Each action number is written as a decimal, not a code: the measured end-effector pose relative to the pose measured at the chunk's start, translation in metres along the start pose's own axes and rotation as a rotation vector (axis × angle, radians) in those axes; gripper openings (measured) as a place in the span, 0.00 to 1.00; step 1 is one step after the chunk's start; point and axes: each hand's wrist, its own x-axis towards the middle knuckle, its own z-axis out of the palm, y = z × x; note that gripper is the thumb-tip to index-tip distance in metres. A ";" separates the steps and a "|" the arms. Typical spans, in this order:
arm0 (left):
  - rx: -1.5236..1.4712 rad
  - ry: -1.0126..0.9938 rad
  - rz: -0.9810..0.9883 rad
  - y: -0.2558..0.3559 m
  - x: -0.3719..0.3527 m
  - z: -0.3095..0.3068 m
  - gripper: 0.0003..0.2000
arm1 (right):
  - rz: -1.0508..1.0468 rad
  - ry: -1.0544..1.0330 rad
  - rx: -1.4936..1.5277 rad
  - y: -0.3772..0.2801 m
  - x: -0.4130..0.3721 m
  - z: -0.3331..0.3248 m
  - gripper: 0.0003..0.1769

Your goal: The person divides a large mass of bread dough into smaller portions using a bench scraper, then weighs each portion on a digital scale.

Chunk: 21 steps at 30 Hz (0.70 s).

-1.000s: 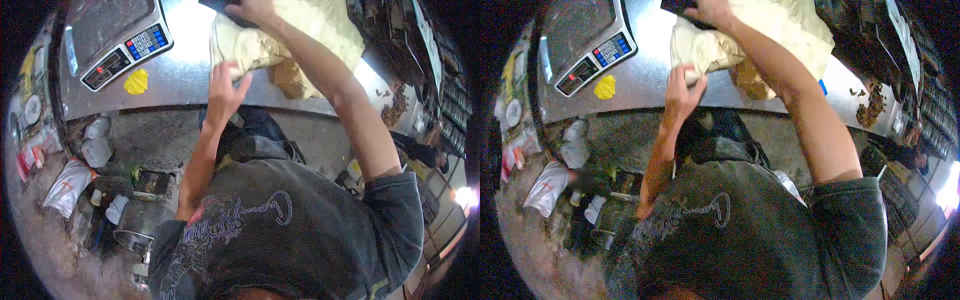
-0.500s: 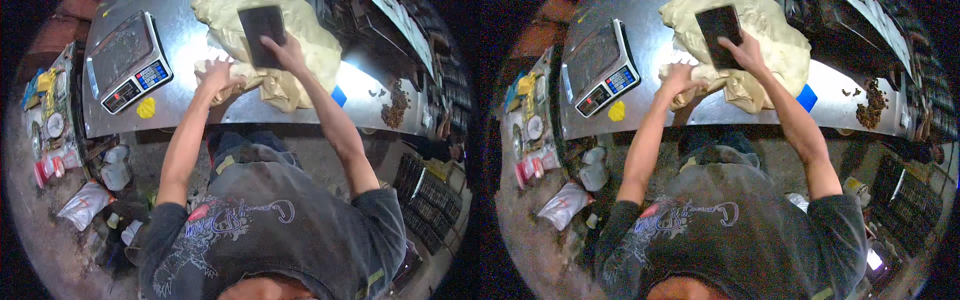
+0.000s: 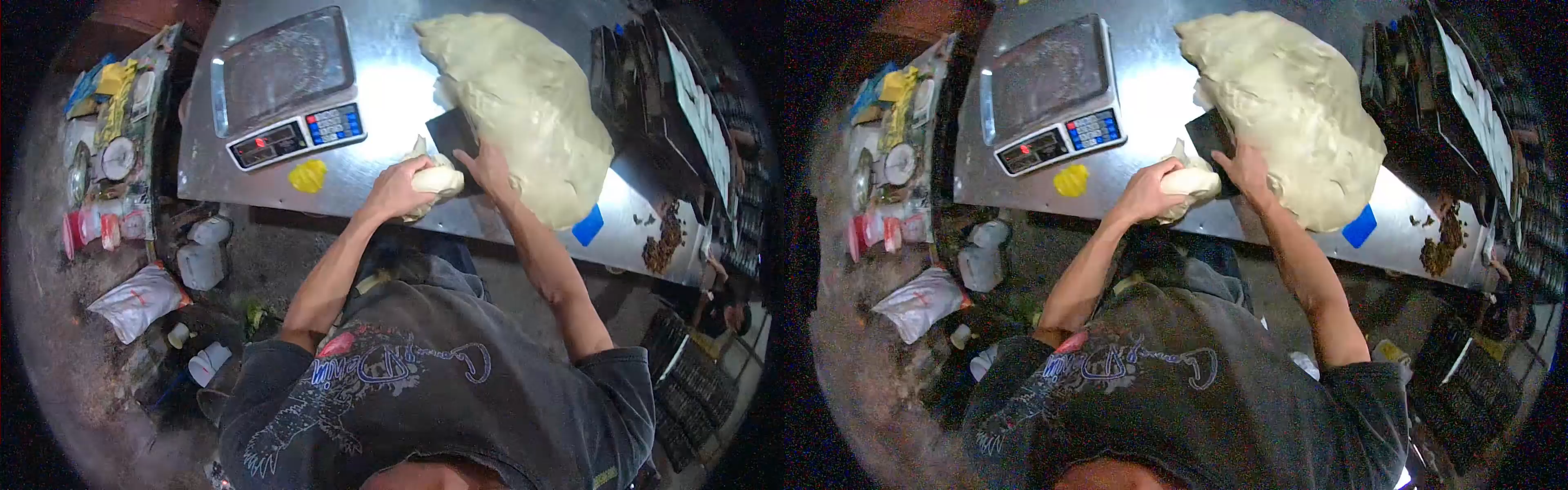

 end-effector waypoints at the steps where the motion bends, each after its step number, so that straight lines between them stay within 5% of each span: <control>1: -0.051 0.026 0.050 -0.001 -0.003 -0.015 0.27 | -0.013 -0.010 -0.038 -0.006 -0.004 0.005 0.35; 5: -0.107 0.248 0.262 0.032 -0.021 -0.099 0.26 | -0.134 -0.151 -0.174 -0.009 -0.042 0.028 0.47; 6: -0.111 0.327 0.311 0.043 -0.025 -0.124 0.25 | -0.176 -0.056 -0.226 0.006 -0.055 0.055 0.41; 7: -0.114 0.408 0.356 0.049 -0.027 -0.151 0.25 | -0.133 -0.105 -0.102 -0.005 -0.065 0.053 0.47; 11: 0.181 0.826 0.390 0.044 -0.022 -0.231 0.26 | 0.155 -0.316 0.447 -0.025 -0.074 0.040 0.37; 14: 0.570 0.764 0.384 -0.003 0.003 -0.266 0.31 | 0.230 -0.192 0.641 -0.033 -0.091 0.033 0.30; 17: 0.281 0.381 0.088 -0.037 0.018 -0.249 0.30 | 0.246 -0.051 0.757 -0.021 -0.103 0.021 0.27; 19: 0.269 0.389 0.295 -0.006 0.013 -0.205 0.25 | 0.299 -0.018 0.868 -0.021 -0.121 -0.003 0.27; 21: -0.028 0.409 0.303 -0.006 0.031 -0.143 0.21 | 0.398 0.063 0.947 -0.004 -0.142 -0.018 0.23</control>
